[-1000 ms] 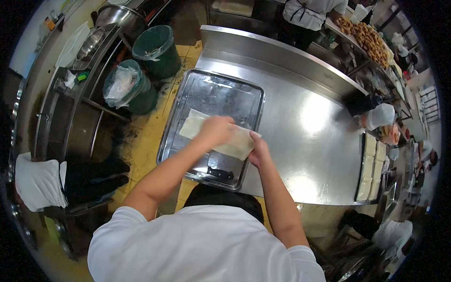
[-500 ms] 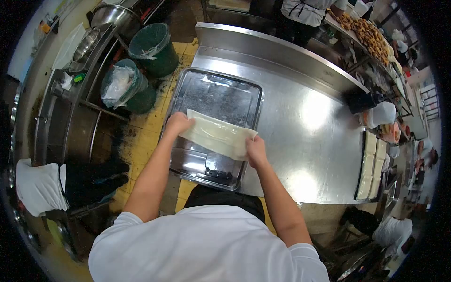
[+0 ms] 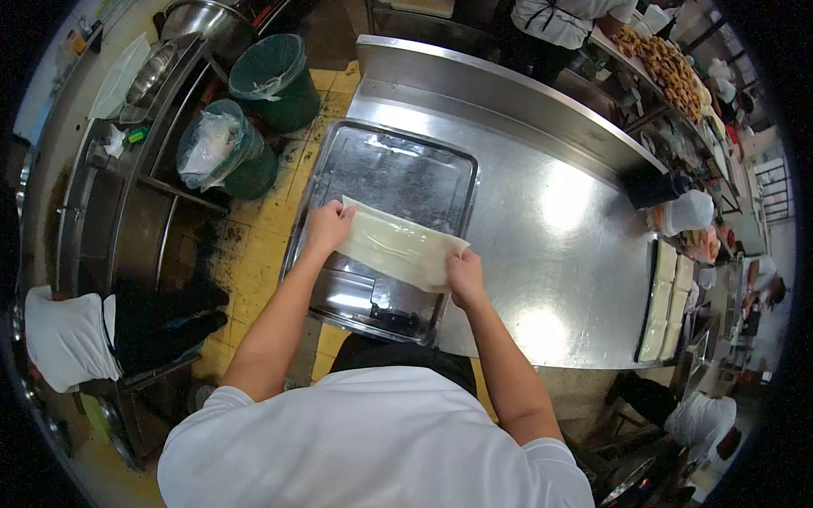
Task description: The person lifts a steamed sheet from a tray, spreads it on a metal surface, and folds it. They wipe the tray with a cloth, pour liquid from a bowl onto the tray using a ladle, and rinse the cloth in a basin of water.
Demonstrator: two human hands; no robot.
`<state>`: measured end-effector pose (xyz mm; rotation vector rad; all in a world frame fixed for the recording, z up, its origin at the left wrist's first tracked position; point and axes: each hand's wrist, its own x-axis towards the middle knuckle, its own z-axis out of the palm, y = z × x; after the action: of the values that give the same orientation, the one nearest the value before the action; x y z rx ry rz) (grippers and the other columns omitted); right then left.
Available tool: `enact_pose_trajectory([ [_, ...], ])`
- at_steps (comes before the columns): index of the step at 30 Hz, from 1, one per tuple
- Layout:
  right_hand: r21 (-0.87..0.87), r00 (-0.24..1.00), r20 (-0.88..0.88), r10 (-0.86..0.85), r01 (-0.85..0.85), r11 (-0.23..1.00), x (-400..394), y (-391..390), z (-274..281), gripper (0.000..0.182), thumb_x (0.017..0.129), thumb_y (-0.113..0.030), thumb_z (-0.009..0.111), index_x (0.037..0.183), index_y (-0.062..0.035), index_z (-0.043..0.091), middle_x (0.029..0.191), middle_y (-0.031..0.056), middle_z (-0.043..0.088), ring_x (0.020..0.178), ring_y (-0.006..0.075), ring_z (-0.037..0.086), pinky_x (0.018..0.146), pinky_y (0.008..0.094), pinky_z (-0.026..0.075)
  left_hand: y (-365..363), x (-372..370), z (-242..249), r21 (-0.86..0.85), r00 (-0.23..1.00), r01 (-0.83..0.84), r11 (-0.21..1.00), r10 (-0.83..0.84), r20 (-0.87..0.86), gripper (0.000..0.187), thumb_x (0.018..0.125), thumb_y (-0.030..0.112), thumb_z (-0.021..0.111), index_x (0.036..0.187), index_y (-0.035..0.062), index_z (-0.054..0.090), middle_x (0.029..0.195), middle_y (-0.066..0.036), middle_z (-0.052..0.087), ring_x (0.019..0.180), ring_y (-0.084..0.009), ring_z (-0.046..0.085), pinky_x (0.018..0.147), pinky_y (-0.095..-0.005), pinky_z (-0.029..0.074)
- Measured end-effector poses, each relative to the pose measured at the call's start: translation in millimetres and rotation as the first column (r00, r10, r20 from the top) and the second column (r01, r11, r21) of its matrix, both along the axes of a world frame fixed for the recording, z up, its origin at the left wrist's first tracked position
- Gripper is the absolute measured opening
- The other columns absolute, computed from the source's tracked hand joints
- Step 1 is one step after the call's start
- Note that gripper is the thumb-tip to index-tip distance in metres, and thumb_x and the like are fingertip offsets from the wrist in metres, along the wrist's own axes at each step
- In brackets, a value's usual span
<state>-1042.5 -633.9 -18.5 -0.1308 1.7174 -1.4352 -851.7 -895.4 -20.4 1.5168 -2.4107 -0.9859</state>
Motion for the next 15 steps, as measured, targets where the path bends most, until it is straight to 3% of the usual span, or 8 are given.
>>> enact_pose_trajectory([
  [5, -0.042, 0.999, 0.012, -0.033, 0.034, 0.999, 5, -2, 17, 0.027, 0.099, -0.004, 0.054, 0.121, 0.0082, 0.063, 0.111, 0.0138, 0.071, 0.098, 0.0223, 0.068, 0.088, 0.0354, 0.054, 16, 2, 14, -0.122, 0.993, -0.033, 0.992, 0.019, -0.115, 0.025, 0.098, 0.028, 0.062, 0.112, 0.0066, 0.065, 0.093, -0.026, 0.071, 0.093, -0.0478, 0.067, 0.080, -0.0559, 0.051],
  [8, -0.057, 0.999, 0.025, -0.044, 0.045, 0.997, 9, -2, 27, 0.028, 0.099, -0.003, 0.053, 0.123, 0.0078, 0.063, 0.113, 0.0137, 0.071, 0.100, 0.0226, 0.068, 0.089, 0.0357, 0.054, 21, 9, 32, -0.113, 0.971, -0.070, 0.991, 0.042, -0.234, 0.026, 0.098, 0.028, 0.062, 0.114, 0.0071, 0.067, 0.095, -0.027, 0.071, 0.094, -0.0480, 0.067, 0.081, -0.0551, 0.051],
  [15, -0.093, 0.995, 0.096, -0.007, 0.016, 0.996, 18, -20, 60, 0.030, 0.100, -0.001, 0.051, 0.127, 0.0061, 0.061, 0.118, 0.0145, 0.069, 0.103, 0.0240, 0.068, 0.091, 0.0371, 0.055, 13, 28, 47, -0.139, 0.941, -0.121, 0.983, 0.069, -0.331, 0.024, 0.098, 0.026, 0.062, 0.113, 0.0071, 0.067, 0.097, -0.024, 0.072, 0.095, -0.0461, 0.068, 0.080, -0.0534, 0.052],
])
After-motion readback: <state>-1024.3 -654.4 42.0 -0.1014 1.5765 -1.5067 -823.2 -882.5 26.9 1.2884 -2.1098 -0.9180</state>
